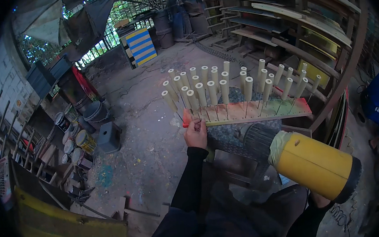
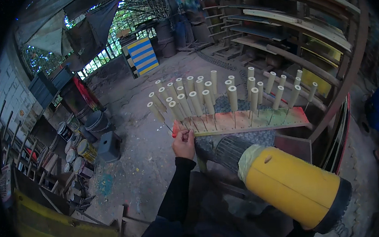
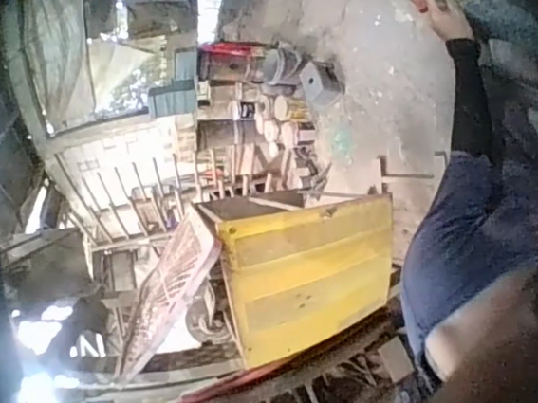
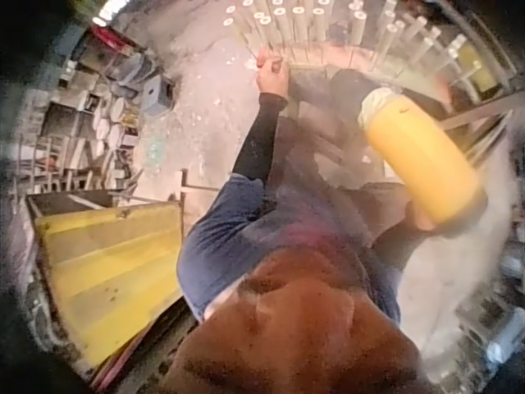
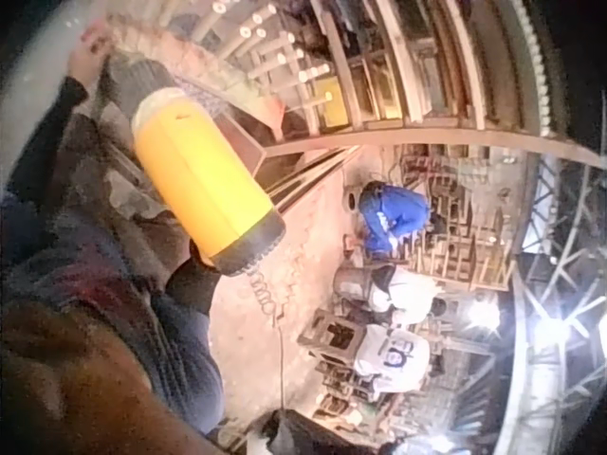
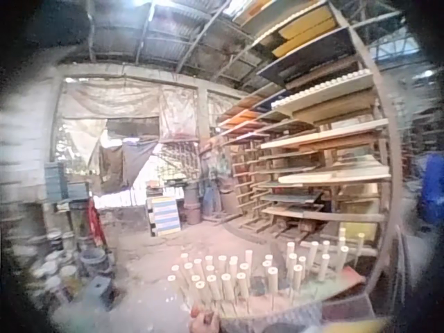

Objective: The person uses a yellow heat gun to apply heat to the tops of multiple white cylindrical candles arranged on a wooden board. They then insert thin metal rods into the heated centers of the candles, repeating the process for several units.

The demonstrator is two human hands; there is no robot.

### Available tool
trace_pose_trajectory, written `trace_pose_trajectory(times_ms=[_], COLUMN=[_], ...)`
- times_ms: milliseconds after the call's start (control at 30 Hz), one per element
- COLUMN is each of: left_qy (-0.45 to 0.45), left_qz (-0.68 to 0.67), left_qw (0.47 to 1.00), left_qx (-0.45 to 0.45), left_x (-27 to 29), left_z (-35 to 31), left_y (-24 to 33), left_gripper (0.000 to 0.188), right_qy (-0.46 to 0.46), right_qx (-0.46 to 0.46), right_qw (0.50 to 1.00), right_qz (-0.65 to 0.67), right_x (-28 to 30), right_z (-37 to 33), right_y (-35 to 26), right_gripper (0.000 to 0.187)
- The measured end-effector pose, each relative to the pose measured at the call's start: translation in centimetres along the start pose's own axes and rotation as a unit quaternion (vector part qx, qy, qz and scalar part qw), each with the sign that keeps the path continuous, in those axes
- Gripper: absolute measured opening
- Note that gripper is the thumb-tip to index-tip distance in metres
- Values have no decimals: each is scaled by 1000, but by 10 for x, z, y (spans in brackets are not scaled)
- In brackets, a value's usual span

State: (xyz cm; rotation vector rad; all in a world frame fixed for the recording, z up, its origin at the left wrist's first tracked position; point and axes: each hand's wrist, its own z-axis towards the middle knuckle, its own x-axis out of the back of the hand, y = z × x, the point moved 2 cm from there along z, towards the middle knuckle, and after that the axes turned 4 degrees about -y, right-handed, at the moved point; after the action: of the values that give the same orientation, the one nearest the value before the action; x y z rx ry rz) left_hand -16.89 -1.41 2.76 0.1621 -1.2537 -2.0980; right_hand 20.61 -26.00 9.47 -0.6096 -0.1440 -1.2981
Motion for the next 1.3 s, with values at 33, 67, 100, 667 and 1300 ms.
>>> trace_pose_trajectory(times_ms=[33,67,100,667,1300], left_qy=[-13,-26,6,89,66], left_qz=[9,17,34,28,-24], left_qw=[1000,999,999,986,993], left_qx=[19,39,-10,-139,-94], left_x=[2,3,6,9,6], left_z=[-1,-1,-2,-1,-35], left_y=[3,4,4,3,21], left_gripper=[13,13,13,11,12], right_qy=[-14,-29,-47,-51,-185], right_qx=[-43,-114,-182,174,-83], right_qw=[999,987,960,975,969], right_qz=[14,109,205,-131,139], right_x=[-3,-9,-16,-7,-1], right_z=[-8,-29,-50,-15,-4], right_y=[8,37,66,-16,-26], right_gripper=[36,37,38,46,40])
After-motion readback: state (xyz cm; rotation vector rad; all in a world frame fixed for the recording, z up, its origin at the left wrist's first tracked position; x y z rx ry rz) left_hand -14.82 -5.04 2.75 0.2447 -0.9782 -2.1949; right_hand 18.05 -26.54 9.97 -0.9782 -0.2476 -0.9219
